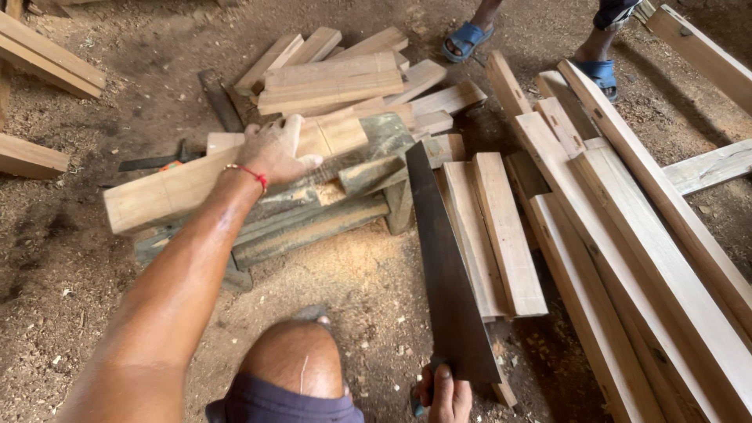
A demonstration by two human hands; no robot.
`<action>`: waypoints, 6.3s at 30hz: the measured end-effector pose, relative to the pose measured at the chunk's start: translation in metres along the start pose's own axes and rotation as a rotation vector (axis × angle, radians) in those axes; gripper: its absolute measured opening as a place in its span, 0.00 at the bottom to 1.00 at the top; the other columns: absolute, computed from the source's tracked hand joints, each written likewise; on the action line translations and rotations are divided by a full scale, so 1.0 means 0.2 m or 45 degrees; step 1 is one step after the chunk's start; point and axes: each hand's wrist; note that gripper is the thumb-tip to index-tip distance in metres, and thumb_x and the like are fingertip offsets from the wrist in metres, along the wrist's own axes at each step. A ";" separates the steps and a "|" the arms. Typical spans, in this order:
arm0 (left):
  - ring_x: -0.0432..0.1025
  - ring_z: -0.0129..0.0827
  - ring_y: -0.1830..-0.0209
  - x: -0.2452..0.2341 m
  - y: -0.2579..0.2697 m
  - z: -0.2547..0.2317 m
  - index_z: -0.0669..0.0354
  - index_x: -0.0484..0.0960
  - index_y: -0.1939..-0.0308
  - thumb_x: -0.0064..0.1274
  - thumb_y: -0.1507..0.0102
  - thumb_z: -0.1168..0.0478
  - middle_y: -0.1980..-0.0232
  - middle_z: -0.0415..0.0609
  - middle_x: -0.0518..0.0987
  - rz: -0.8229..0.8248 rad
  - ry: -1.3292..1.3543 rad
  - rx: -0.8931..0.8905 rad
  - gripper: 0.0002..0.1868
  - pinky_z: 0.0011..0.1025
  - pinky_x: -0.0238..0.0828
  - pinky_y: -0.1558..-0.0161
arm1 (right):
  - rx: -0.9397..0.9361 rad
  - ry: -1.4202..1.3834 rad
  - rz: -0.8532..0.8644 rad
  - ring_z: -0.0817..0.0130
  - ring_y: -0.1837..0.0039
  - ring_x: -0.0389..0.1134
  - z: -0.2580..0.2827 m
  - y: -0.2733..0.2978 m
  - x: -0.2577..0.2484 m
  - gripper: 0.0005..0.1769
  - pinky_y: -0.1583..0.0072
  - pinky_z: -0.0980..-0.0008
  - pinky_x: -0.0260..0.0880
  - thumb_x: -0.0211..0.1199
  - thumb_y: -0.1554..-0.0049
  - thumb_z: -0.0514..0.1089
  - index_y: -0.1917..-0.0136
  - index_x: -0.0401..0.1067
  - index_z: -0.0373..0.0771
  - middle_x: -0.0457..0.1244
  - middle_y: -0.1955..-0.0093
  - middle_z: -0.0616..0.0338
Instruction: The person saws a piece of wood with a handsaw while holding it in place by hand on a low wooden workbench.
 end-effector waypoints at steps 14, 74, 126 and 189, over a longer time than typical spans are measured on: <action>0.74 0.37 0.73 0.13 0.22 -0.05 0.61 0.72 0.41 0.54 0.32 0.42 0.70 0.51 0.78 -0.227 -0.121 0.199 0.28 0.37 0.76 0.69 | 0.098 -0.019 0.069 0.73 0.72 0.55 -0.06 -0.06 -0.01 0.27 0.67 0.66 0.63 0.49 0.35 0.53 0.35 0.67 0.29 0.56 0.70 0.59; 0.68 0.59 0.35 0.26 0.08 0.12 0.61 0.75 0.41 0.38 0.26 0.45 0.36 0.63 0.74 -0.474 0.092 0.086 0.24 0.57 0.56 0.33 | -0.012 0.998 0.458 0.69 0.81 0.57 0.71 -0.21 0.78 0.27 0.81 0.64 0.59 0.39 0.35 0.53 0.35 0.62 0.31 0.60 0.78 0.57; 0.59 0.52 0.23 0.04 0.22 0.14 0.31 0.56 0.20 0.38 0.35 0.31 0.23 0.57 0.64 0.052 0.018 0.488 0.40 0.50 0.55 0.23 | 0.130 0.177 0.029 0.71 0.72 0.61 -0.10 -0.01 -0.10 0.20 0.69 0.69 0.60 0.52 0.34 0.50 0.55 0.72 0.31 0.64 0.71 0.55; 0.59 0.53 0.27 0.12 0.15 0.11 0.49 0.55 0.21 0.66 0.62 0.20 0.29 0.58 0.65 -0.092 -0.081 0.274 0.74 0.52 0.53 0.28 | -0.073 0.601 0.469 0.77 0.73 0.56 0.62 -0.25 0.71 0.17 0.75 0.71 0.58 0.46 0.33 0.53 0.49 0.64 0.37 0.58 0.70 0.62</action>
Point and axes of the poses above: each hand's wrist, its own y-axis away from the middle knuckle, its own x-axis out of the palm, z = x × y
